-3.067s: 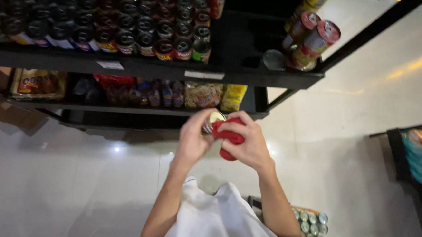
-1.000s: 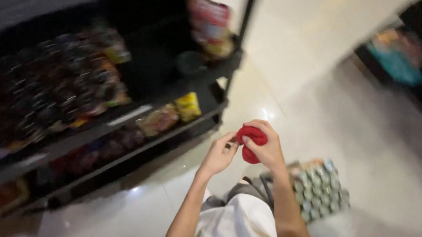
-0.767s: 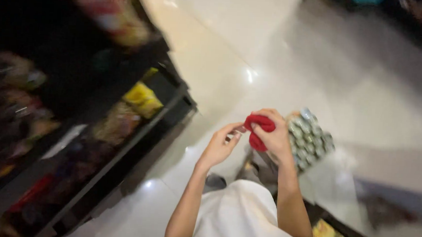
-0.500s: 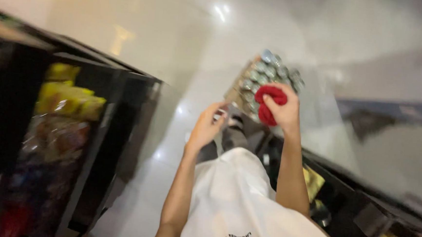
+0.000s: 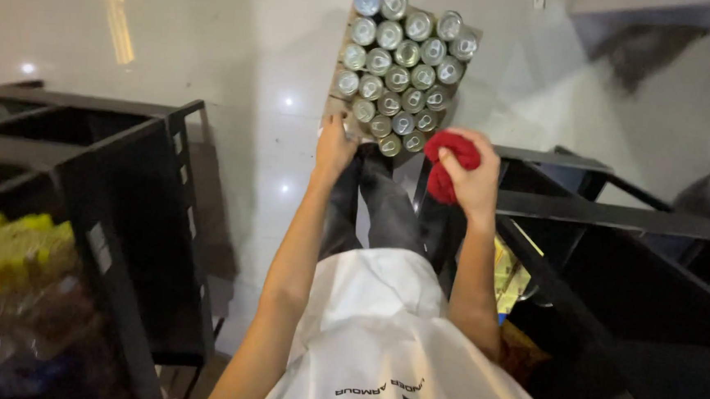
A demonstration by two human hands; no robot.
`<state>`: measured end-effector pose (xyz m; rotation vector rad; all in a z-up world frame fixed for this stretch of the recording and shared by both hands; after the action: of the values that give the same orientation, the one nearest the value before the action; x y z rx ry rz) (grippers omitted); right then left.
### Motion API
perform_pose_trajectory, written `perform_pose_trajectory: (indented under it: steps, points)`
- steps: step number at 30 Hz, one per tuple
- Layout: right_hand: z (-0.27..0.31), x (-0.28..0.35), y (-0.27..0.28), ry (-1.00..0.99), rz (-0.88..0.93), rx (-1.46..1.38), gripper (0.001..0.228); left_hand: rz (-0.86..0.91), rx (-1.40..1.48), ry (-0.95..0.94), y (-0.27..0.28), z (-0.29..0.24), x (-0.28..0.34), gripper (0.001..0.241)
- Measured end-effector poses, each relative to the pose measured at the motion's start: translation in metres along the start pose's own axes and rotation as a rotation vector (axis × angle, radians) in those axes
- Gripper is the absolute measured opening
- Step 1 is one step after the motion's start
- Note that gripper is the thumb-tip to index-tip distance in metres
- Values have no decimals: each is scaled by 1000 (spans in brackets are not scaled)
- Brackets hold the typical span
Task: Wiping canned goods with a red cloth and placing them onto a store shelf.
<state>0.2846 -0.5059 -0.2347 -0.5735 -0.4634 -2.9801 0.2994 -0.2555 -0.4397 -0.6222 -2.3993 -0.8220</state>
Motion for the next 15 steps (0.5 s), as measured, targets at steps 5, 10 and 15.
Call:
perform_pose_trajectory:
  steps: [5, 10, 15]
  points:
    - [-49, 9, -13, -80, -13, -33, 28, 87, -90, 56, -33, 21, -50, 64]
    - [-63, 25, -19, -54, 0, 0, 28, 40, -263, -109, -42, 39, -66, 57]
    - [-28, 16, -22, -47, 72, 40, 29, -102, -156, -223, 17, 4, -16, 62]
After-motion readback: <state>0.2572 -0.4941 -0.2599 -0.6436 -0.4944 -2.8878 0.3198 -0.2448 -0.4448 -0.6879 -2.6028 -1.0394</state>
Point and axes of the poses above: each hand's wrist, its own x-axis away from the middle knuckle, its own y-axis out of the back of the hand, z = x × y, the point moved 1 cm from there along -x, towards the middle knuckle, and after that the axes turned 15 degrees about z, right-handed, at the moved point
